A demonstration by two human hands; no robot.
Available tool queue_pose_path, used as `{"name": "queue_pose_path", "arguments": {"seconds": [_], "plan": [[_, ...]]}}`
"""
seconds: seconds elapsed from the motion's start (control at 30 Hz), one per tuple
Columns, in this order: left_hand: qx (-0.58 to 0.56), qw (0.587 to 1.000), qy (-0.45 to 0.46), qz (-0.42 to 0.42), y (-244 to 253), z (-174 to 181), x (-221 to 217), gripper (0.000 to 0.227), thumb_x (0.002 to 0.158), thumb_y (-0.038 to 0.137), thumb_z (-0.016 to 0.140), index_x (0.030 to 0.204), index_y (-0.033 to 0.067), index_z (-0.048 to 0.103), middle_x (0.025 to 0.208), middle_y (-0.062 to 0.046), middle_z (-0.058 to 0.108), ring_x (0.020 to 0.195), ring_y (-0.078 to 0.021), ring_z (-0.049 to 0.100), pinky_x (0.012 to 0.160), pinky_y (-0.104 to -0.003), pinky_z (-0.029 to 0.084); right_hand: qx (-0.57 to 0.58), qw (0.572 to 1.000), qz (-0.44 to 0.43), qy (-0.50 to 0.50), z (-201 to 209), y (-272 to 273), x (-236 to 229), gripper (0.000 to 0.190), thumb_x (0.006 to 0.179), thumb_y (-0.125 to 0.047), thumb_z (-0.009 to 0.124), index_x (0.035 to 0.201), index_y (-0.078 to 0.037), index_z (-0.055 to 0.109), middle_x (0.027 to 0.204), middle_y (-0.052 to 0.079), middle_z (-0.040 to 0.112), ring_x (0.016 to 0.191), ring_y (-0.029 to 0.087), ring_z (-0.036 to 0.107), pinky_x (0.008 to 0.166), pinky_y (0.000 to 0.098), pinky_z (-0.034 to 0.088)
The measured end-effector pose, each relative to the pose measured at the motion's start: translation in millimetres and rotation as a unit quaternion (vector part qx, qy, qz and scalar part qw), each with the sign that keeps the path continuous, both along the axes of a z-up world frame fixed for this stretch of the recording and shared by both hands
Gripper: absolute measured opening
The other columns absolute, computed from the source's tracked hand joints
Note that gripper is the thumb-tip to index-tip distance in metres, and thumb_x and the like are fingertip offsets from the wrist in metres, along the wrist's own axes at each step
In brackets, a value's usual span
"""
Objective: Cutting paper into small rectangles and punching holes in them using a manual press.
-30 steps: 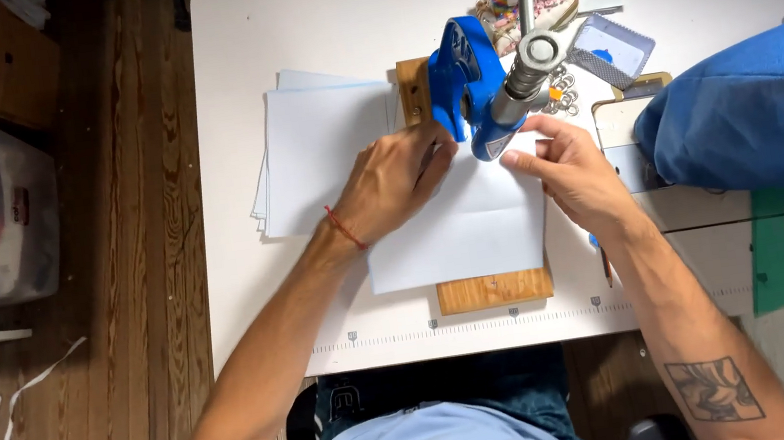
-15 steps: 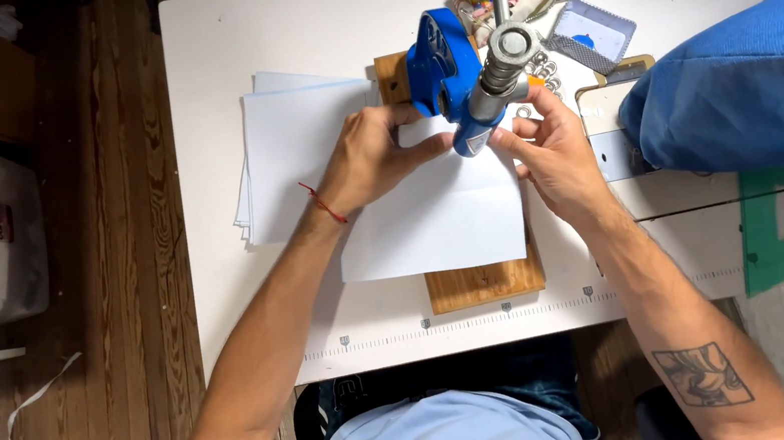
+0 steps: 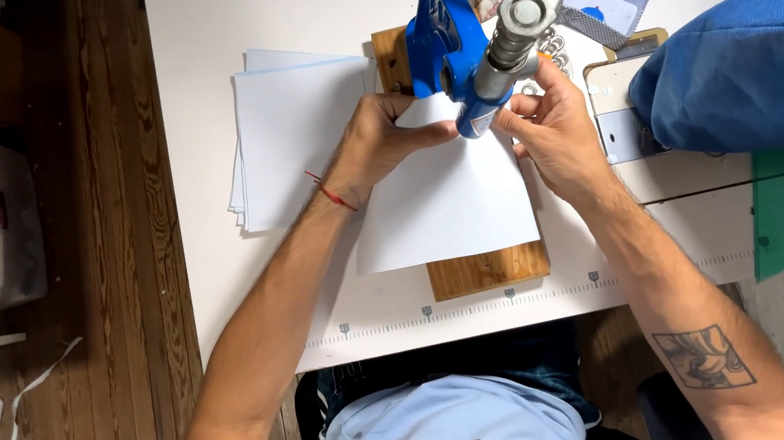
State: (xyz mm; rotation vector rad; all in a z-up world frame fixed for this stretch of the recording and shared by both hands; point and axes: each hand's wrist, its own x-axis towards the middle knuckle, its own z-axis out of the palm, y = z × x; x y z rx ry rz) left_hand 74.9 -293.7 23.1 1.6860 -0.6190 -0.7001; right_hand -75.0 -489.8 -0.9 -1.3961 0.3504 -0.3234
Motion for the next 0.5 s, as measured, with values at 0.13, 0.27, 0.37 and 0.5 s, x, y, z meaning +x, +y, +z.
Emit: {"name": "queue_pose_path", "arguments": {"seconds": [0.13,0.27,0.37,0.5], "plan": [[0.001,1.000,0.007,0.012,-0.7,0.9,-2.0,0.029,0.083,0.044,0.105,0.097,0.0198,0.095,0.080,-0.001,0.087,0.077,-0.0176,0.086,0.089,-0.031,0.064,-0.015,1.000,0.014,-0.003,-0.7,0.3,1.4,0.051,0.112,-0.010,0.088,0.154,-0.021,0.062,0.097,0.006,0.080,0.077,0.006,0.076,0.057,0.0206,0.069],[0.007,1.000,0.001,0.014,1.3,-13.2,2.2,0.026,0.083,0.042,0.105,0.096,0.0206,0.095,0.080,-0.001,0.087,0.077,-0.0177,0.086,0.088,-0.031,0.064,-0.022,0.999,0.029,0.003,6.4,-4.2,0.1,0.054,0.112,-0.009,0.087,0.157,-0.021,0.059,0.100,0.006,0.080,0.078,0.008,0.077,0.058,0.0231,0.071],[0.005,1.000,-0.005,0.016,0.7,-16.2,2.4,0.029,0.082,0.044,0.105,0.097,0.0213,0.095,0.080,-0.001,0.087,0.078,-0.0169,0.086,0.089,-0.031,0.065,-0.065,0.997,0.045,0.003,22.4,-17.4,0.6,0.059,0.109,-0.008,0.089,0.158,-0.020,0.059,0.105,0.003,0.078,0.084,0.007,0.078,0.061,0.0225,0.071],[0.042,0.998,-0.035,0.019,3.4,-39.3,3.4,0.048,0.083,0.041,0.107,0.084,0.0238,0.062,0.082,0.015,0.033,0.079,-0.0087,0.025,0.071,-0.027,0.017,-0.248,0.964,0.093,-0.024,47.2,-49.6,19.6,0.027,0.125,-0.005,0.062,0.150,-0.005,0.053,0.122,0.009,0.071,0.095,0.012,0.064,0.074,0.0277,0.058]]}}
